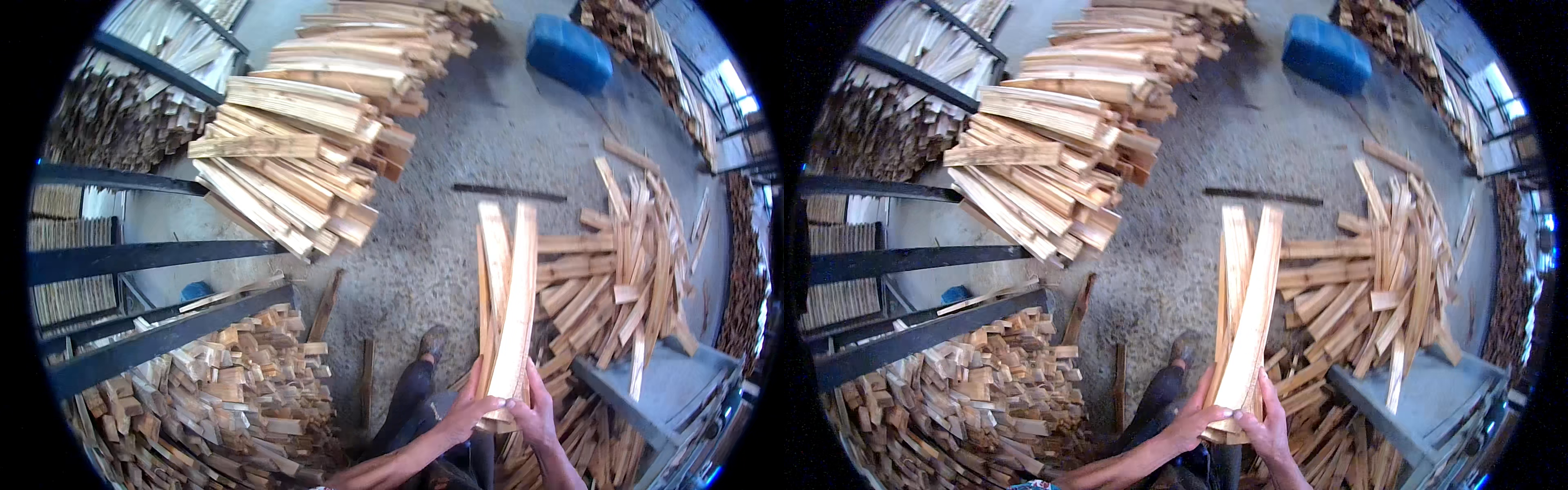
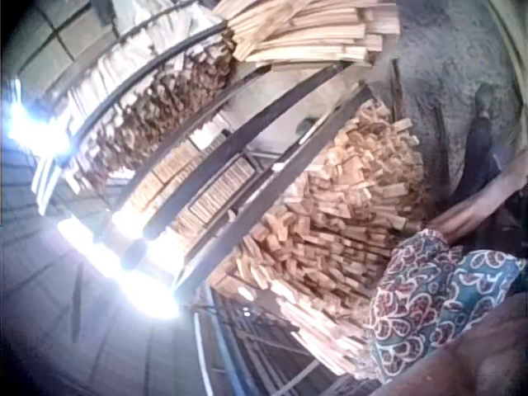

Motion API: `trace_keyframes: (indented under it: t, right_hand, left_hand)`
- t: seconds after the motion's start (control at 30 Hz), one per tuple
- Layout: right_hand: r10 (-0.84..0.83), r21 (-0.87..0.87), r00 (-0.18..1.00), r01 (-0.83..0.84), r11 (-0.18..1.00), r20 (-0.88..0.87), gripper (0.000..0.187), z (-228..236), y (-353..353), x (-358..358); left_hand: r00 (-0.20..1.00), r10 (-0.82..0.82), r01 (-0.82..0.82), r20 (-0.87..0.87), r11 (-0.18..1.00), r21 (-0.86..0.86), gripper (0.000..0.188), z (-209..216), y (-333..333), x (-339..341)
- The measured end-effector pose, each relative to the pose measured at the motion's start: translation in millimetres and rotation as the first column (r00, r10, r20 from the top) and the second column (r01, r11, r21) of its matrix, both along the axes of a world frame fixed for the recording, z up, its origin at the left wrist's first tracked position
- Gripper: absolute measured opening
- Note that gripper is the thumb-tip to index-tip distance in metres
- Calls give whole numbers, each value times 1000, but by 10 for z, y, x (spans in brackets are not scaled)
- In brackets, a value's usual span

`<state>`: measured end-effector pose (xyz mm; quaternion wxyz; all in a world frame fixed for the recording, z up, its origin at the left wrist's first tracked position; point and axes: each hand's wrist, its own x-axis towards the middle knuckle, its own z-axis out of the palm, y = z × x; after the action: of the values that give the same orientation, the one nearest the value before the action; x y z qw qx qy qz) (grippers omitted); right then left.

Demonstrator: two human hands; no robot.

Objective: The person picks up wooden planks from a large pile on the floor and arranges them into neat stacks on a metal rack. The person handles the wood by hand, repeatedly lifting bundles of planks and placing them onto the rack to organize the material.

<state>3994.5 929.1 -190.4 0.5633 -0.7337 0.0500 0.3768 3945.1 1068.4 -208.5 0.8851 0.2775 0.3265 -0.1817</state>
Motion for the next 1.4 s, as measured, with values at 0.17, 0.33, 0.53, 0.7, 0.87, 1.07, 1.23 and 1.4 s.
trace_keyframes:
  t: [0.17,0.33,0.53,0.7,0.87,1.07,1.23,1.4]
  right_hand:
    - [286,67,859,-345,936,426,81,224,779,724]
    - [273,279,593,-672,686,757,77,67,2248,1362]
    - [619,-204,284,-775,598,732,61,-326,3425,1158]
    - [528,304,590,-791,531,610,45,-532,2151,420]
    - [330,747,870,-486,453,366,41,497,1247,145]
    - [-356,968,919,-83,235,166,29,1377,445,2]
    - [-480,953,877,118,278,31,32,1254,-966,-822]
    - [-786,938,616,238,252,55,37,1084,-1683,-1712]
  left_hand:
    - [961,81,-175,266,919,353,93,395,748,450]
    - [846,268,-508,460,665,547,92,487,1752,771]
    - [686,551,-709,475,359,607,58,-361,3047,501]
    - [654,742,-481,149,256,839,48,-903,2699,155]
    - [795,603,-368,-67,567,737,39,-1327,1794,-177]
    - [976,34,132,-217,700,702,33,-1140,560,-255]
    - [895,-347,442,-281,601,666,34,-1357,-214,-579]
    - [734,-611,638,-296,472,609,33,-1464,-1217,-929]
